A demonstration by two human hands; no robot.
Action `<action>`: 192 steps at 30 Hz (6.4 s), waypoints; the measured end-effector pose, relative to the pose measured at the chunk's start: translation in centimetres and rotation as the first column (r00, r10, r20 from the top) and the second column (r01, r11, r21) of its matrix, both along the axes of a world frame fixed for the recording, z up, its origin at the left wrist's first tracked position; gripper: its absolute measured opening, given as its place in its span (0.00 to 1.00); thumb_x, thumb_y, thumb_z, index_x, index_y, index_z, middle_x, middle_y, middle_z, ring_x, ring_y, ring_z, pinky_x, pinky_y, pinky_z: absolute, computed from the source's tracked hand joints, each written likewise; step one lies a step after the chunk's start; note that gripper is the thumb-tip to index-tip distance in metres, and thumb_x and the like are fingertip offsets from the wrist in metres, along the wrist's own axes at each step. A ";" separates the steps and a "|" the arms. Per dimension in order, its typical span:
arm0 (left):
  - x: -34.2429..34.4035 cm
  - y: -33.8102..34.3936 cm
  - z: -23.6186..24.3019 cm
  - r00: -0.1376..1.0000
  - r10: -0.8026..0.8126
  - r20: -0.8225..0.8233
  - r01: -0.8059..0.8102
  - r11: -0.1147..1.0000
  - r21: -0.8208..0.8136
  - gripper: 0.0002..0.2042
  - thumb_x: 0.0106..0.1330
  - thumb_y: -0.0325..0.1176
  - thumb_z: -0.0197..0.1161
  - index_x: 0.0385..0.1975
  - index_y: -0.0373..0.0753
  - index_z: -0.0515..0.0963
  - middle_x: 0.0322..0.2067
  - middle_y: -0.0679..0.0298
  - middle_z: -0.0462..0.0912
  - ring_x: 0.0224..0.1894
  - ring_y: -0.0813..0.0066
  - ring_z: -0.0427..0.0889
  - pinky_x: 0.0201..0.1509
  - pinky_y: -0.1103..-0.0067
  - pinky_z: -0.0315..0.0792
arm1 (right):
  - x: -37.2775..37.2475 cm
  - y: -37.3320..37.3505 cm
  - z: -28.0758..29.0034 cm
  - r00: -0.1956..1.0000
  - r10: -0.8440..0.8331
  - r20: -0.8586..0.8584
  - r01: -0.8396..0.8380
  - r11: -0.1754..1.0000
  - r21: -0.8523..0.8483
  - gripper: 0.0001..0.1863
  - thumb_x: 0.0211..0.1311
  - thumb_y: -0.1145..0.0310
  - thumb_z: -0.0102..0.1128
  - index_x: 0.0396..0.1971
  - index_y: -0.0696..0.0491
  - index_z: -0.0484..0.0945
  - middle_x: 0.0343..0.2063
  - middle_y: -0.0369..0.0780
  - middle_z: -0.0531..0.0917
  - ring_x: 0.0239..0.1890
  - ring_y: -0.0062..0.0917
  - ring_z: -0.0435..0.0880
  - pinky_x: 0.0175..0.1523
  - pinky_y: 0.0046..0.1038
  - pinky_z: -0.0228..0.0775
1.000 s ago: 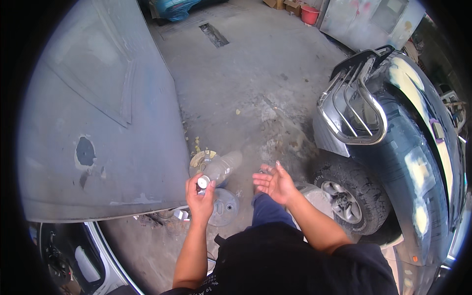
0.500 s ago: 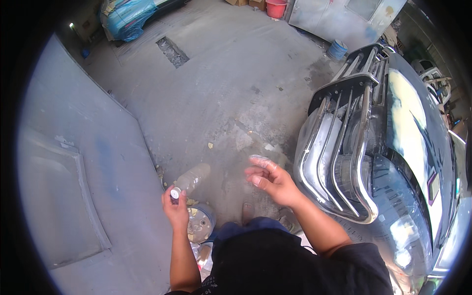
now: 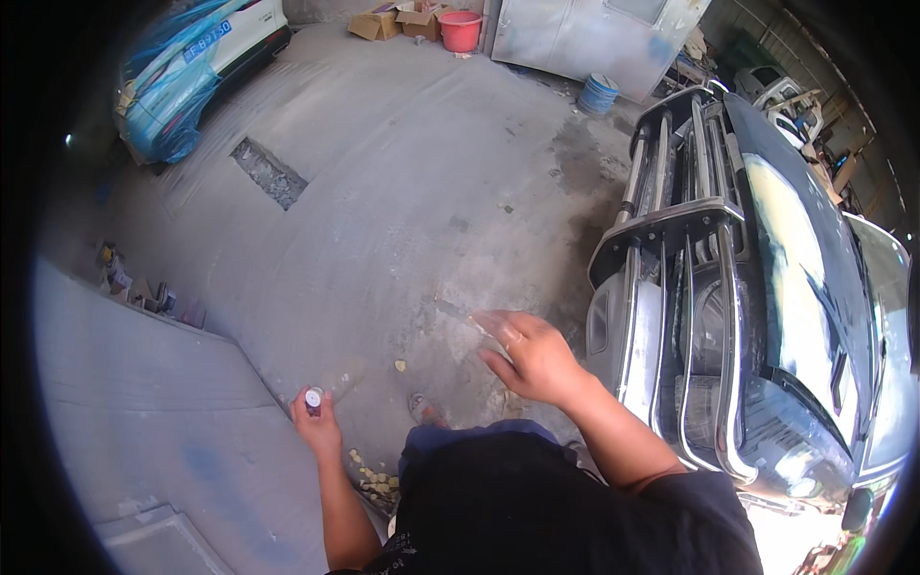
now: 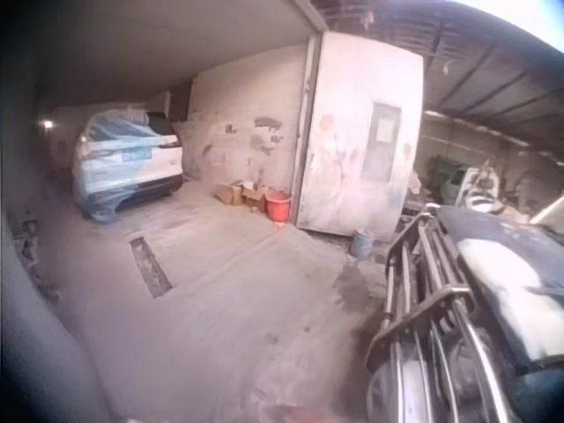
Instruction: The person pours liquid from a plastic bottle onto the hood of a dark-colored pickup truck and rubs the surface with a sanding block. The person briefly walks to a bucket, dips the block, and returns to continue sanding the hood.
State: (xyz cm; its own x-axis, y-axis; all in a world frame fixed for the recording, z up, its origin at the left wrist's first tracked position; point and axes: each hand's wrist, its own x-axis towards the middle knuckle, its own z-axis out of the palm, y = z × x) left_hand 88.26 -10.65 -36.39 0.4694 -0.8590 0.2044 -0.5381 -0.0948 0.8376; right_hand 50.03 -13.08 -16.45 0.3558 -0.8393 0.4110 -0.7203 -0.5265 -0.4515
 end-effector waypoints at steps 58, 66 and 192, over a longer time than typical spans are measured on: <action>-78.9 -113.0 8.6 0.137 -0.988 0.072 0.990 0.139 0.023 0.19 0.54 0.36 0.76 0.43 0.38 0.79 0.35 0.58 0.79 0.33 0.59 0.81 0.37 0.69 0.76 | -53.6 -90.4 -3.1 0.367 -0.841 0.397 0.522 0.539 0.660 0.34 0.63 0.64 0.66 0.67 0.57 0.64 0.46 0.47 0.84 0.44 0.28 0.84 0.49 0.30 0.78; -97.2 -116.6 8.9 -0.035 -0.973 0.229 0.990 -0.066 -0.127 0.23 0.52 0.32 0.77 0.45 0.36 0.73 0.31 0.59 0.81 0.29 0.64 0.81 0.32 0.71 0.75 | -68.6 -99.8 -4.2 0.586 -0.756 0.293 0.692 0.654 0.305 0.39 0.53 0.65 0.73 0.65 0.58 0.66 0.44 0.48 0.83 0.46 0.42 0.82 0.54 0.39 0.74; -275.3 -112.6 -55.8 -0.609 -0.789 -0.074 0.301 -0.317 0.900 0.39 0.49 0.39 0.76 0.62 0.37 0.64 0.56 0.49 0.77 0.57 0.55 0.78 0.59 0.68 0.72 | -172.3 -116.4 -40.0 -0.831 0.207 -0.517 -0.441 0.323 0.837 0.31 0.70 0.62 0.59 0.69 0.53 0.60 0.42 0.44 0.83 0.36 0.26 0.84 0.40 0.27 0.80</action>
